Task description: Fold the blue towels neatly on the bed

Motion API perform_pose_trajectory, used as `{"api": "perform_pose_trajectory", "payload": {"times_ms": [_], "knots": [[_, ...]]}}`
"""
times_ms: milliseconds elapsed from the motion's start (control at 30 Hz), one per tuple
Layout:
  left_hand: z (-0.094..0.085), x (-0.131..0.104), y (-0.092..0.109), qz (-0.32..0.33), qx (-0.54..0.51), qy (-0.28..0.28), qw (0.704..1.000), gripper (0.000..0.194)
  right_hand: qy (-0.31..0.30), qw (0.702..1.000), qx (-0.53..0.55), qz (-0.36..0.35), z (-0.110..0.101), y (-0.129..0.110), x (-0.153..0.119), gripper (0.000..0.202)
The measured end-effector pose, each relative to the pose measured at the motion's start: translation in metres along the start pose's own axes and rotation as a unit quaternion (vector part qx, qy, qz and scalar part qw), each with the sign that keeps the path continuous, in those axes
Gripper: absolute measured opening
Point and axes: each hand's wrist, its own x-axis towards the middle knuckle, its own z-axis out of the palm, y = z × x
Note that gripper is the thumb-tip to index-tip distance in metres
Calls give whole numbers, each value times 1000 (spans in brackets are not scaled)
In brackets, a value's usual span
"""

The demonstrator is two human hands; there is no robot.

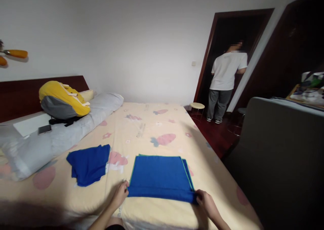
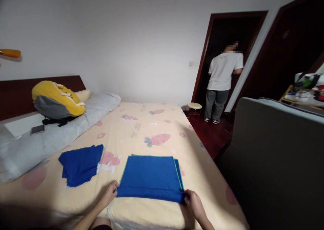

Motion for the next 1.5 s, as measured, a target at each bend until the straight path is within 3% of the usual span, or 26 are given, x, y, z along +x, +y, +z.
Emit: {"api": "perform_pose_trajectory", "payload": {"times_ms": [200, 267, 333, 400, 567, 667, 800, 867, 1000, 1100, 1167, 1333, 1500], "knots": [[12, -13, 24, 4, 118, 27, 993, 49, 68, 992, -110, -11, 16, -11, -9, 36], [14, -18, 31, 28, 171, 36, 984, 52, 115, 975, -173, -82, 25, -15, -12, 39], [17, -20, 36, 68, 238, 37, 968, 55, 158, 939, -241, -188, 37, -19, -16, 41], [19, -20, 37, 97, 286, 26, 953, 55, 174, 909, -286, -248, 49, -21, -19, 38], [18, -19, 35, 87, 292, 14, 952, 49, 156, 918, -301, -204, 58, -22, -25, 32], [22, -22, 43, 94, 281, 4, 955, 48, 147, 925, -273, -220, 57, -29, -24, 33], [40, -28, 72, 194, 209, -63, 956, 44, 100, 920, -202, -322, 62, -57, -23, 40], [49, -30, 87, 236, 170, -73, 954, 38, 61, 924, -172, -336, 66, -73, -22, 41], [50, -27, 95, 184, 142, -43, 972, 35, 40, 958, -130, -253, 68, -88, -19, 38], [38, -23, 78, 131, 139, -24, 981, 31, 53, 982, -96, -157, 61, -80, -15, 31], [28, -21, 64, 129, 133, -23, 982, 30, 48, 990, -69, -117, 54, -73, -11, 24], [10, -16, 49, 136, 125, -26, 982, 33, 21, 995, -16, -96, 40, -67, 1, 10], [19, -12, 50, 117, 161, -7, 980, 32, 45, 993, -30, -100, 45, -69, 3, 20]]}}
